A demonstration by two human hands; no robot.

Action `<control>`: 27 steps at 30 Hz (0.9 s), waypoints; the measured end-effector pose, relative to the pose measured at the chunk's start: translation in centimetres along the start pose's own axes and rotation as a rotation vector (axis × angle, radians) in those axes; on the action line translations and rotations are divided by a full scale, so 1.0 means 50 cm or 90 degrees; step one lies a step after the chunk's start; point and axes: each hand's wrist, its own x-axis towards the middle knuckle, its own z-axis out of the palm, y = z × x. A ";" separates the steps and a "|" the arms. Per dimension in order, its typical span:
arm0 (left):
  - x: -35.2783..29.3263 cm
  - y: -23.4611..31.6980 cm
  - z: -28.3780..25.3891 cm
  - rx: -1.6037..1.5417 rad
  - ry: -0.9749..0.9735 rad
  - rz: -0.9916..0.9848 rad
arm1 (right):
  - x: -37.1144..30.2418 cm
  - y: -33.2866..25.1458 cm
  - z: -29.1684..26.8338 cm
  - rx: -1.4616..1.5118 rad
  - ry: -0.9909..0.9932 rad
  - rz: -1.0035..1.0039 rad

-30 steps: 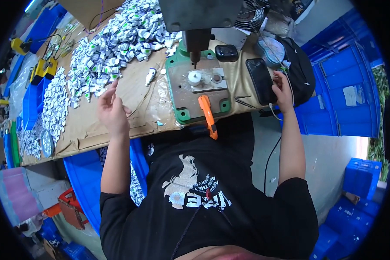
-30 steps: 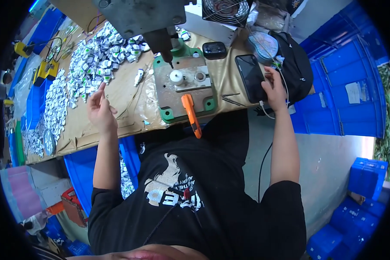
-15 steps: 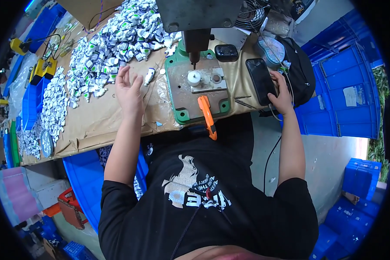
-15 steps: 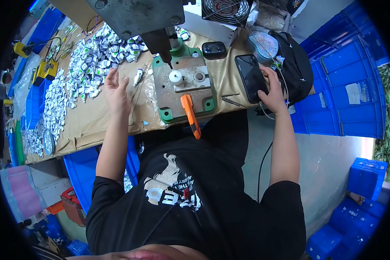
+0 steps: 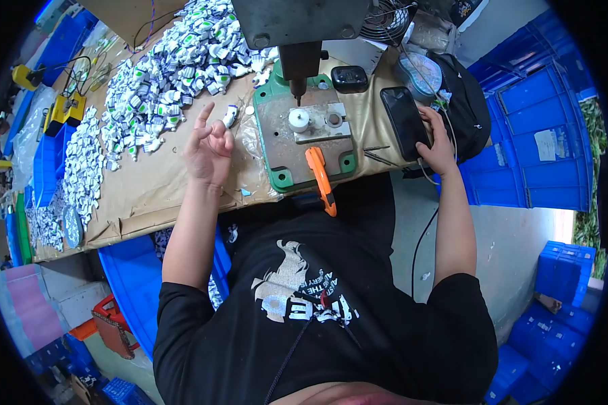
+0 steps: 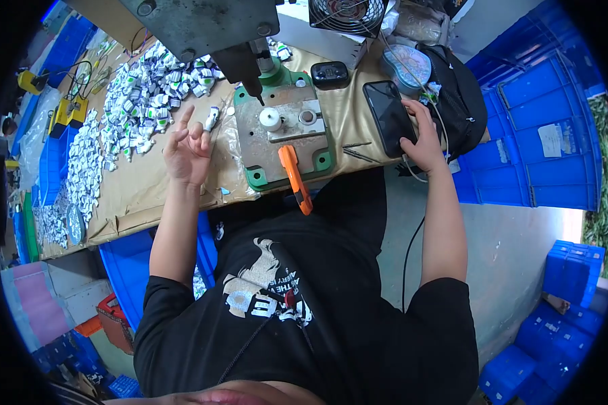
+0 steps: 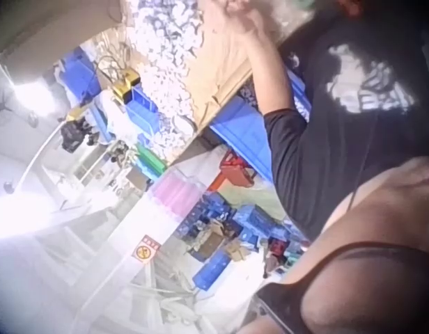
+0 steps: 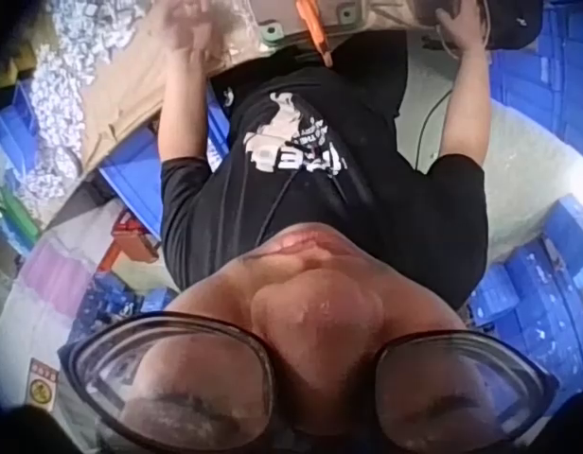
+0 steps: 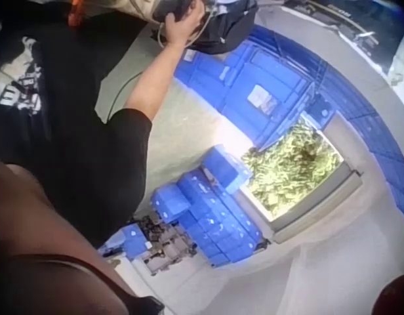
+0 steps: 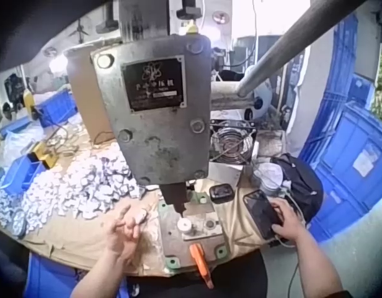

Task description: Using a manual press machine to assemble small white plastic components on a factory workbench.

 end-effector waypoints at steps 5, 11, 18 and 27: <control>-0.002 0.002 -0.017 0.005 -0.084 -0.017 | -0.001 -0.007 0.000 -0.005 0.004 0.000; 0.018 -0.019 -0.012 0.220 0.013 0.108 | -0.001 0.024 0.001 0.164 0.037 0.070; 0.055 -0.025 -0.038 1.154 0.015 0.288 | -0.003 0.030 0.002 0.294 0.055 0.049; 0.085 0.001 -0.032 1.157 0.044 0.149 | -0.003 0.035 0.005 0.264 0.058 0.048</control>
